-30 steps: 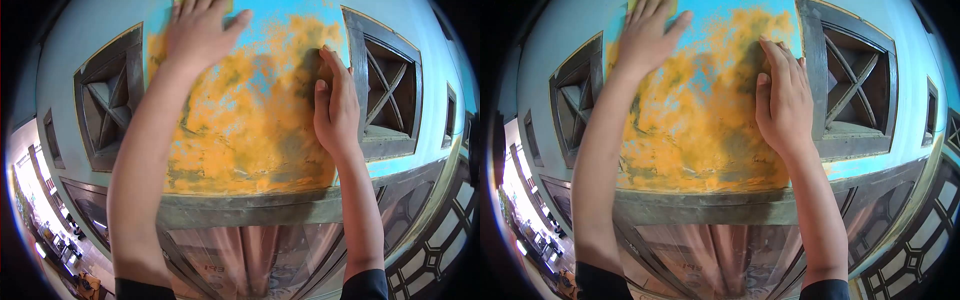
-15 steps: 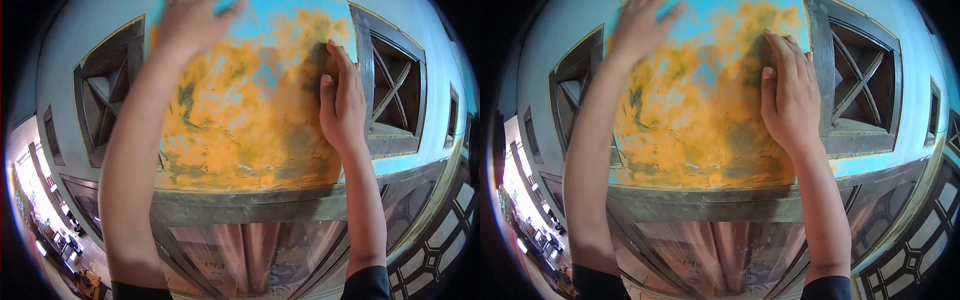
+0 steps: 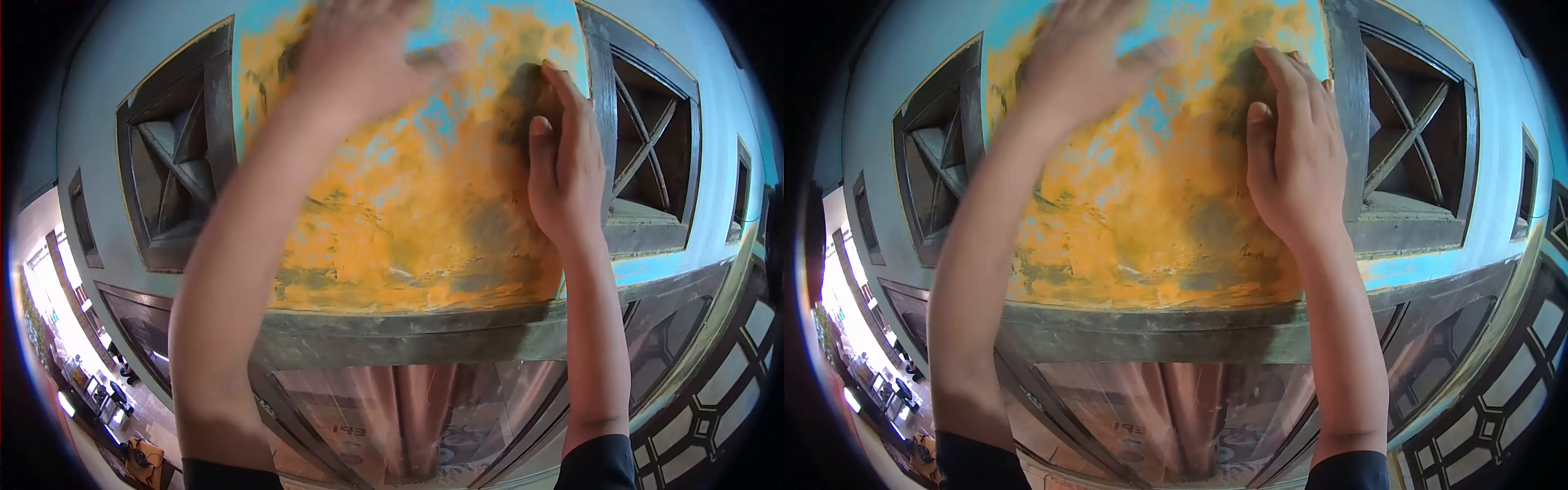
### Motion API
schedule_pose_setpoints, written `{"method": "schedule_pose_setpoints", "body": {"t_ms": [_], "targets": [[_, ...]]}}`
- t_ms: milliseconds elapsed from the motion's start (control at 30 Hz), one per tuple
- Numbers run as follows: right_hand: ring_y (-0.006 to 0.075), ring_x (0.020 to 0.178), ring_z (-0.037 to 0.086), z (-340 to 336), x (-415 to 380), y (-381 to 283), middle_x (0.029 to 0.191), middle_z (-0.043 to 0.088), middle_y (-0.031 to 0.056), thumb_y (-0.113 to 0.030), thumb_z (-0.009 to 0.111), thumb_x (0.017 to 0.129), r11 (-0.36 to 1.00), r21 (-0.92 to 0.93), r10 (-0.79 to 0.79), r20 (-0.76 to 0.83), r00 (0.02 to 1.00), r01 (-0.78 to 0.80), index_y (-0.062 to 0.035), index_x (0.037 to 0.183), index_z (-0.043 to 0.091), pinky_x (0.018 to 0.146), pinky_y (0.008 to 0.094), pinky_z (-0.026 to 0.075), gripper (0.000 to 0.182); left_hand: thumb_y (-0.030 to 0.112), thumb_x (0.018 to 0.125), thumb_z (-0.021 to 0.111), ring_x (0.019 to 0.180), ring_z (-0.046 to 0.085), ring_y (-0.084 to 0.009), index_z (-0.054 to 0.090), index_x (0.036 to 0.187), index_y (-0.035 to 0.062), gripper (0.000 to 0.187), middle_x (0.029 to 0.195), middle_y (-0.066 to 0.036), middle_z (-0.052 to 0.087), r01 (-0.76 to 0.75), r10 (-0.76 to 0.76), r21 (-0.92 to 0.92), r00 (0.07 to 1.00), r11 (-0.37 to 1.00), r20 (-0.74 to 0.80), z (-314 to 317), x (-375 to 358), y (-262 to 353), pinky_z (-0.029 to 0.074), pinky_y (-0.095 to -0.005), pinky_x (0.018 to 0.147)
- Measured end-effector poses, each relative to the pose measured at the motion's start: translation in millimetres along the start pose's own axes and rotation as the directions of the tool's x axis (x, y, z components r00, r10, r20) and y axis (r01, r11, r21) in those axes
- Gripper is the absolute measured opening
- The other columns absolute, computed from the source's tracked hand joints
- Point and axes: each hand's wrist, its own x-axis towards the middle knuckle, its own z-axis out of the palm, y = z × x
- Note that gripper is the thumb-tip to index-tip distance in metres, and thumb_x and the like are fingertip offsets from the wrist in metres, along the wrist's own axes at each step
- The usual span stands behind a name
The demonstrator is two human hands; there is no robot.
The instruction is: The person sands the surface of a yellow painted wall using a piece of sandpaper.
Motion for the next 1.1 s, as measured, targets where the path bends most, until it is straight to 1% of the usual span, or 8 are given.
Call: {"method": "schedule_pose_setpoints", "body": {"t_ms": [167,233,400,567,800,900,1000,1100], "targets": [[0.0396,0.134,0.052,2,0,1,0.139,0.059,0.0163,-0.010,0.053,0.098,0.999,0.035,0.006,-0.009,1.000,-0.005,-0.0094,0.144,0.051,0.116,0.0526,0.036,0.046,0.066,0.091,0.057,0.149,0.036,-0.0297,0.051,0.150,0.0183,0.076,0.159,-0.010,0.043,-0.469,0.461,-0.069,0.882,0.881,-0.097,15,-19,5,0.025,-0.0478,0.124],[0.0395,0.133,0.052,3,-2,3,0.139,0.059,0.0164,-0.009,0.053,0.098,0.999,0.028,-0.016,-0.013,1.000,0.016,-0.0093,0.144,0.051,0.116,0.0526,0.036,0.046,0.061,0.100,0.046,0.155,0.016,-0.0318,0.027,0.160,0.0153,0.077,0.167,-0.011,0.023,0.002,-0.003,0.006,0.983,1.000,0.185,-18,18,-22,0.013,-0.0491,0.127],[0.0386,0.133,0.053,2,-1,2,0.139,0.059,0.0156,-0.010,0.053,0.098,1.000,-0.006,-0.012,-0.004,1.000,0.012,-0.0099,0.143,0.052,0.116,0.0525,0.036,0.045,0.056,0.105,0.043,0.158,0.007,-0.0341,0.016,0.165,0.0226,0.075,0.172,-0.013,0.011,0.230,-0.246,0.107,0.954,0.967,0.171,-16,17,-54,0.008,-0.0530,0.128],[0.0388,0.132,0.054,4,-1,1,0.139,0.059,0.0153,-0.009,0.054,0.098,0.999,0.015,-0.031,-0.016,0.999,0.031,-0.0101,0.142,0.053,0.115,0.0520,0.036,0.044,0.072,0.091,0.051,0.154,0.025,-0.0343,0.039,0.158,0.0243,0.083,0.166,-0.008,0.033,-0.387,0.463,-0.274,0.828,0.880,0.316,-19,-133,30,0.018,-0.0583,0.124],[0.0374,0.133,0.053,4,-2,-1,0.139,0.060,0.0133,-0.009,0.055,0.098,0.999,-0.012,-0.031,-0.007,0.999,0.031,-0.0099,0.140,0.055,0.115,0.0518,0.036,0.042,0.066,0.091,0.056,0.154,0.024,-0.0358,0.036,0.160,0.0241,0.083,0.168,-0.009,0.027,-0.033,0.032,0.008,0.993,0.999,0.115,-21,-134,-50,0.021,-0.0591,0.123],[0.0364,0.133,0.053,4,0,-2,0.139,0.060,0.0125,-0.010,0.056,0.097,1.000,-0.011,-0.027,-0.001,1.000,0.027,-0.0103,0.139,0.056,0.115,0.0512,0.036,0.041,0.078,0.097,0.023,0.157,0.016,-0.0336,0.028,0.163,0.0275,0.083,0.170,-0.006,0.022,-0.190,0.245,-0.168,0.872,0.967,0.425,-31,-187,19,0.009,-0.0587,0.125],[0.0358,0.134,0.053,4,-2,0,0.140,0.060,0.0120,-0.011,0.058,0.096,0.999,-0.029,-0.039,0.013,0.999,0.040,-0.0108,0.137,0.058,0.115,0.0508,0.036,0.041,0.079,0.096,0.026,0.155,0.024,-0.0350,0.036,0.160,0.0269,0.082,0.168,-0.008,0.029,-0.389,0.393,-0.083,0.859,0.918,0.328,-27,-207,24,0.013,-0.0581,0.125],[0.0364,0.134,0.052,4,-5,-1,0.141,0.059,0.0129,-0.013,0.060,0.095,0.995,-0.065,-0.068,0.034,0.997,0.070,-0.0107,0.135,0.059,0.115,0.0506,0.037,0.040,0.065,0.099,0.041,0.153,0.027,-0.0358,0.045,0.156,0.0250,0.070,0.165,-0.008,0.035,-0.128,0.148,-0.087,0.945,0.988,0.293,-33,-171,-7,0.015,-0.0575,0.124]]}}
